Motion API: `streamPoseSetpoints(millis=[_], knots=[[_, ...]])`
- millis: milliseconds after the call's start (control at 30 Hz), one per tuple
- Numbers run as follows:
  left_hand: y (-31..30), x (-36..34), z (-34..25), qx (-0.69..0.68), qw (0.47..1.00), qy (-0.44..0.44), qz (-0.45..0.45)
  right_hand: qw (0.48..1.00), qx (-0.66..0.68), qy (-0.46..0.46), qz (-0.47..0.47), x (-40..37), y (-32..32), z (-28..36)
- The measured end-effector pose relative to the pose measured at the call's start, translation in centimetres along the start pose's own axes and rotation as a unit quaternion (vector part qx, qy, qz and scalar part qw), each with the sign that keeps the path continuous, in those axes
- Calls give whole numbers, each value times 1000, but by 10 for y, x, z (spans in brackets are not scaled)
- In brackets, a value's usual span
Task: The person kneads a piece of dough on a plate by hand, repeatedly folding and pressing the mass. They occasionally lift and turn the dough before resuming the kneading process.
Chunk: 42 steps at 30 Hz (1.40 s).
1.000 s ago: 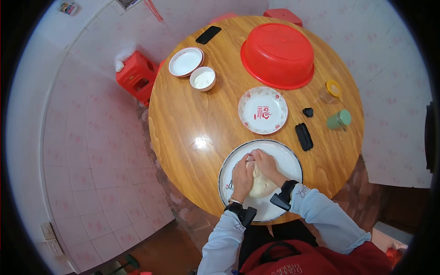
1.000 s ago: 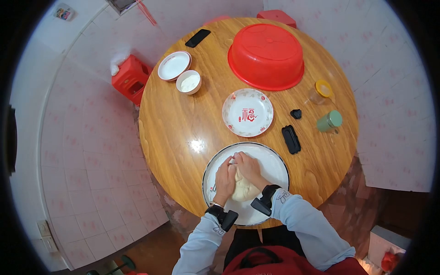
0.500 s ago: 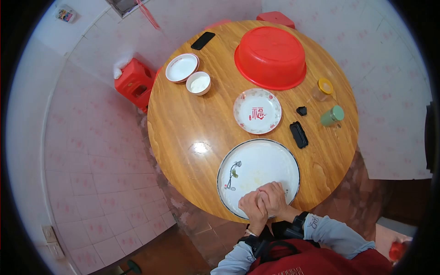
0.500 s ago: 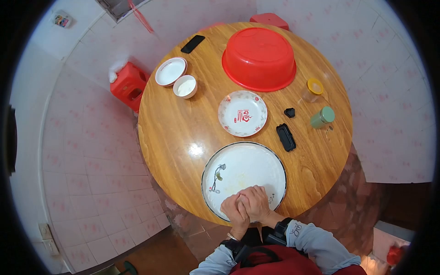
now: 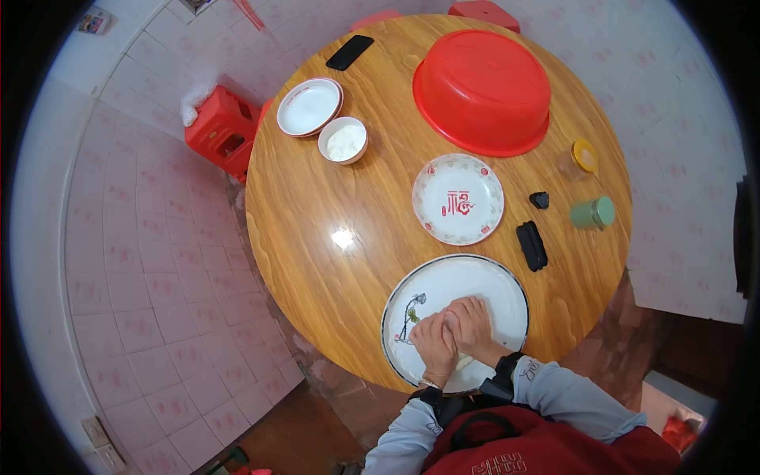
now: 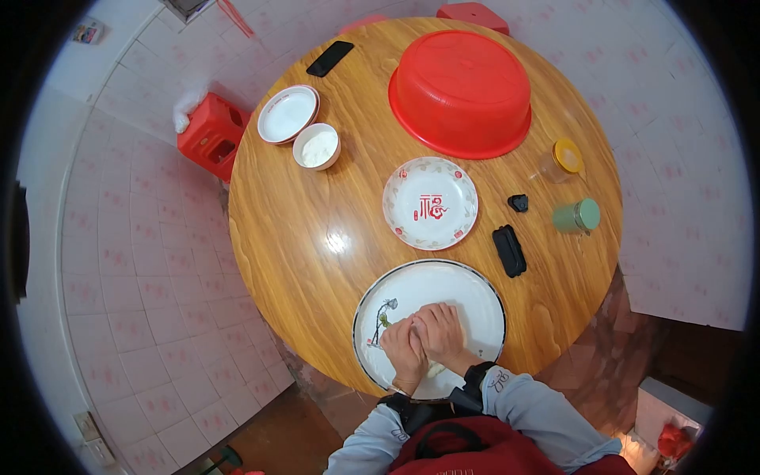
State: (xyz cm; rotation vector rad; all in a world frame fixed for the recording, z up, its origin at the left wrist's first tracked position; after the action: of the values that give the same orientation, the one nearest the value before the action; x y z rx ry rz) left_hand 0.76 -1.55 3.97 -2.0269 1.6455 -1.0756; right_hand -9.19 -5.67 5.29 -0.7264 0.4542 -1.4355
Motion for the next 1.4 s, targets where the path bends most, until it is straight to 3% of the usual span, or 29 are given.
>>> streamPoseSetpoints(millis=[400, 467, 600, 667, 700, 833, 900, 933, 1000, 1033, 1100, 1333, 1400], knots=[[25, 55, 33, 14, 998, -25, 59, 996, -15, 82, -16, 53, 24, -30], [23, 56, 32, 38, 998, -24, 46, 993, -43, 105, 29, 53, 32, -34], [16, 42, 38, 60, 990, -107, 68, 983, -28, 155, 98, 38, 45, -53], [28, 20, 51, -99, 982, -126, 104, 975, 18, 189, 115, 27, 27, -53], [15, 9, 50, -257, 934, -244, 40, 964, 64, 220, 137, 19, 20, -52], [-15, -39, 2, -108, 971, -214, -2, 967, 74, 191, 152, -17, -10, -21], [-34, -52, -33, -36, 983, -171, -62, 975, 110, 157, 112, -39, -24, -1], [-32, -58, -36, -38, 982, -174, -61, 975, 108, 158, 113, -47, -26, 3], [-33, -70, -36, -77, 977, -183, -84, 999, 47, 11, -25, -58, -55, 33], [-30, -76, -32, -77, 976, -187, -83, 998, 37, -41, -15, -66, -52, 39], [-28, -82, -24, -111, 973, -155, -127, 998, 37, -39, -17, -72, -43, 35], [-12, -69, 13, -88, 988, -80, -101, 994, -10, -105, 12, -55, -9, 34], [-2, -53, 18, -36, 998, -40, -28, 997, 1, -72, 25, -38, -2, 28]])
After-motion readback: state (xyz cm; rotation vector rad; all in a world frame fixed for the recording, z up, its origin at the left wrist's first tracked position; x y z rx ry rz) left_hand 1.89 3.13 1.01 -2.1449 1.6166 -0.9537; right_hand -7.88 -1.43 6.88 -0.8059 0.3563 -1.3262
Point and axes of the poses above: each hand's wrist, its own x-axis towards the middle knuckle, its own y-axis out of the palm, z = x × y, the point moved 10 cm from there along x, towards the middle knuckle, and after that the axes turned 9 degrees about y, right-handed, at the moved point
